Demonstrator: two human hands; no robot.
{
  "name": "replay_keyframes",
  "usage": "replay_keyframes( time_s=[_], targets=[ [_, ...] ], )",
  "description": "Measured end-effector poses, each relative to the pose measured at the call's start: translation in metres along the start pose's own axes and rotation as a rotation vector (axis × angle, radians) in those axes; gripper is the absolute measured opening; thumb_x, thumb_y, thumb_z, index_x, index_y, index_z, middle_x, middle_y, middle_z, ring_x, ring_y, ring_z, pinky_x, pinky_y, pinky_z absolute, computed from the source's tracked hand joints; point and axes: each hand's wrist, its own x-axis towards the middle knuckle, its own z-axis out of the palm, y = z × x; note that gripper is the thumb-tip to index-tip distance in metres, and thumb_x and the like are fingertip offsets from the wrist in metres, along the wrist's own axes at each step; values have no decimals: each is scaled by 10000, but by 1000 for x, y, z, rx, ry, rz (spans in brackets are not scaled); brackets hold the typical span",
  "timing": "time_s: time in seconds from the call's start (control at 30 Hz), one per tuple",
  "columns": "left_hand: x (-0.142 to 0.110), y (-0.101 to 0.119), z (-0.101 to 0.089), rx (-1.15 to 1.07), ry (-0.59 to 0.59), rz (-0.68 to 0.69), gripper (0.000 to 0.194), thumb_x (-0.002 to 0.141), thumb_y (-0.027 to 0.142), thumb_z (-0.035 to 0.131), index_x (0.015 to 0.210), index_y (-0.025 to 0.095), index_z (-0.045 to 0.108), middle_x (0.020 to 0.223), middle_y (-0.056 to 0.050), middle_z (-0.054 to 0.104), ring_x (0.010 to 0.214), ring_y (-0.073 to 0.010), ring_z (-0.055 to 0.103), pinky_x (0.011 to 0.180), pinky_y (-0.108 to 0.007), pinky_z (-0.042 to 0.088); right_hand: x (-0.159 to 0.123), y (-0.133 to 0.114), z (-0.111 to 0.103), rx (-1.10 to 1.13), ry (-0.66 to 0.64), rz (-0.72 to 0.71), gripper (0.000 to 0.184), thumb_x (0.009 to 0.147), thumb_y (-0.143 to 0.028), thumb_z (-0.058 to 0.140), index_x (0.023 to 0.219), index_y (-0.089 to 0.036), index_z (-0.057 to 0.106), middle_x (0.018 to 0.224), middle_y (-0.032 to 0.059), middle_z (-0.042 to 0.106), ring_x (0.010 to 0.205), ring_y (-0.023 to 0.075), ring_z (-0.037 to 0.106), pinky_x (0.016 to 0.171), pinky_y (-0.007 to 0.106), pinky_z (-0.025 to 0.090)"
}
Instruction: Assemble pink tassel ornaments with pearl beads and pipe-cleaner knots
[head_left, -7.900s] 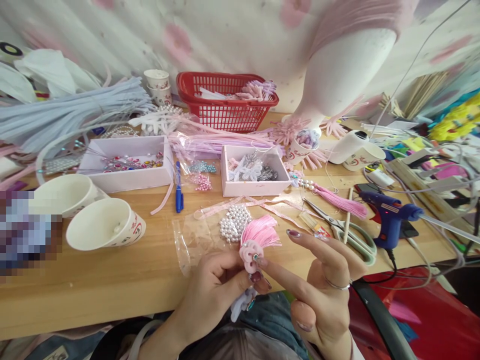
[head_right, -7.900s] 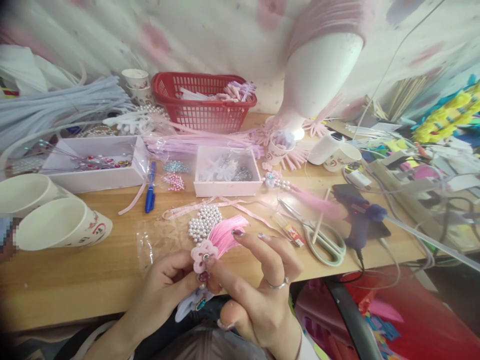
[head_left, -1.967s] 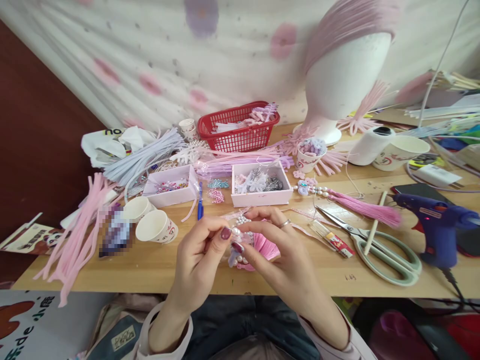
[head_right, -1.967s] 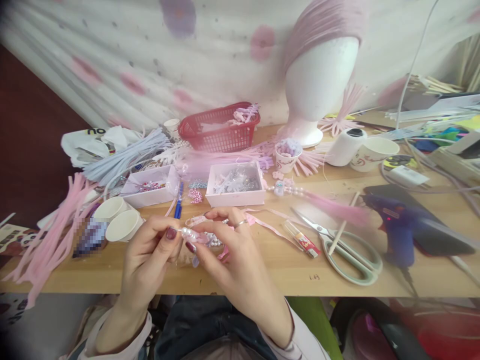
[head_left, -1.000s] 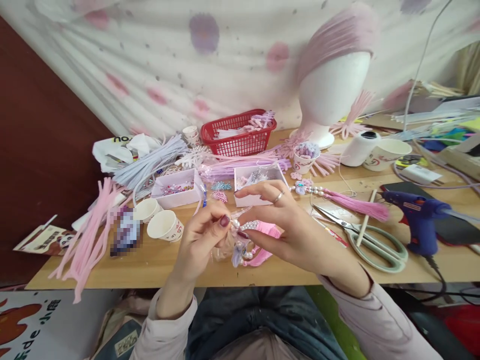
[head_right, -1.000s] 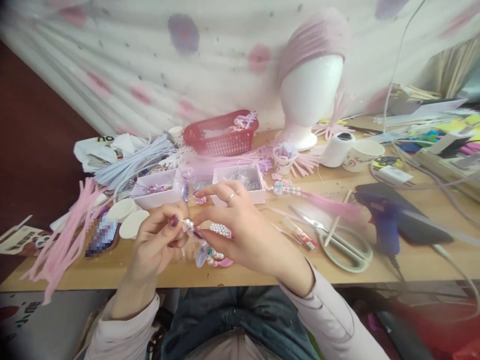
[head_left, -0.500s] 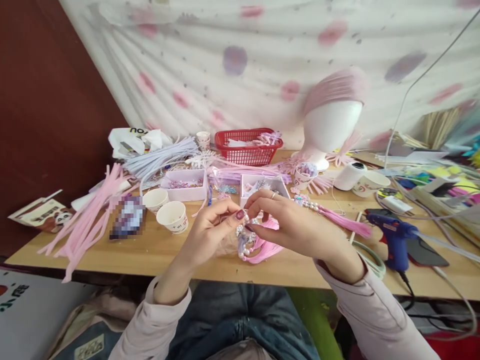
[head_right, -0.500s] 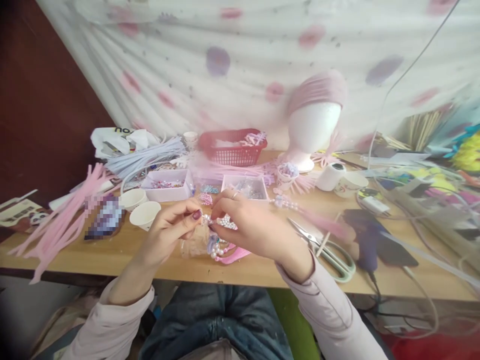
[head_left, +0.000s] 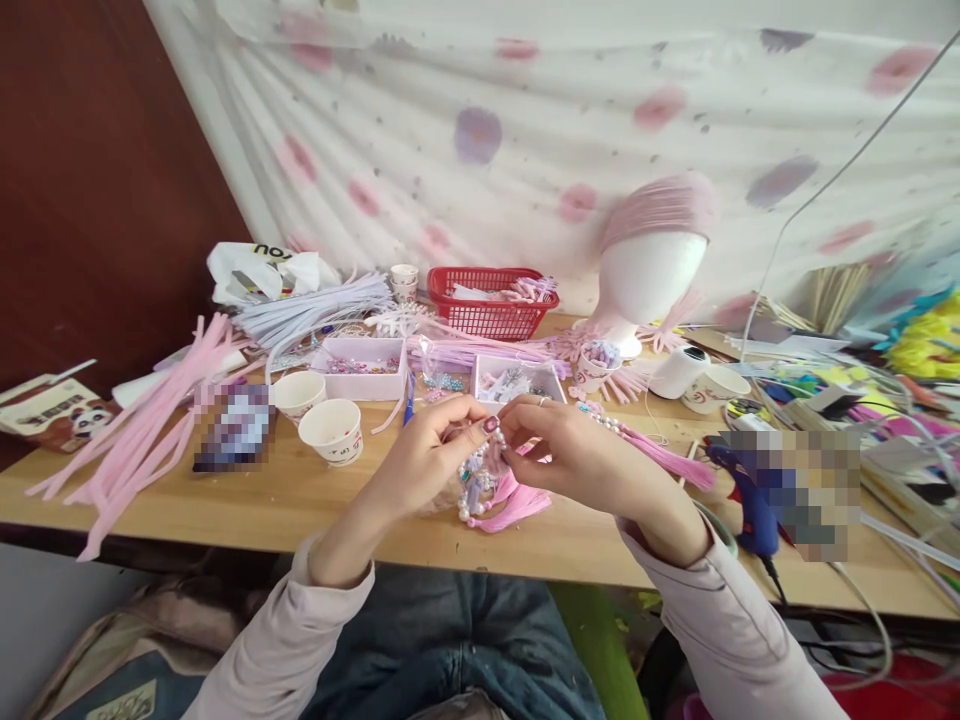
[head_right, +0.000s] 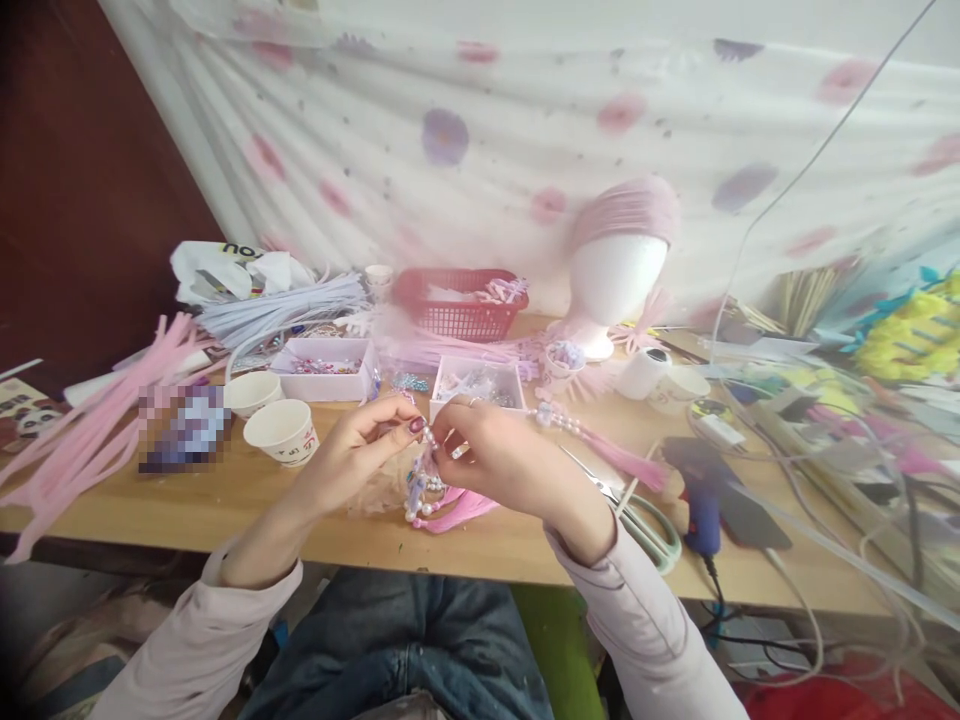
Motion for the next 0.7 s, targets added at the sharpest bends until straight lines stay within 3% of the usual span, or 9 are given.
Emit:
replay_keyframes(
  time_s=[0.17, 0.37, 0.7],
  targets=[
    [-2, -7, 9, 74, 69, 26, 186, 993, 318, 516, 869, 207, 600, 778, 26, 588, 727, -150, 528, 682, -284, 382, -1, 9, 2, -53, 32, -64, 38, 891, -168, 514, 879, -196, 537, 755, 12, 610, 655, 155, 568, 643, 286, 439],
    [-1, -17, 21, 111, 141, 56, 168, 991, 276, 501, 878, 200, 600, 761, 28, 572, 690, -147, 505, 665, -292, 353, 3, 19, 4, -86, 72, -138, 121, 938, -179, 505, 869, -183, 604, 798, 41, 608, 746, 184, 557, 712, 312, 440],
    [7, -34, 23, 6, 116, 7, 231, 1011, 384, 478, 876, 214, 555, 742, 42, 524, 655, -134, 467, 632, -282, 353, 6, 34, 5, 92, 24, -48, 170, 988, -273, 558, 861, -191, 635, 783, 25, 658, 702, 159, 577, 667, 285, 439]
  ],
)
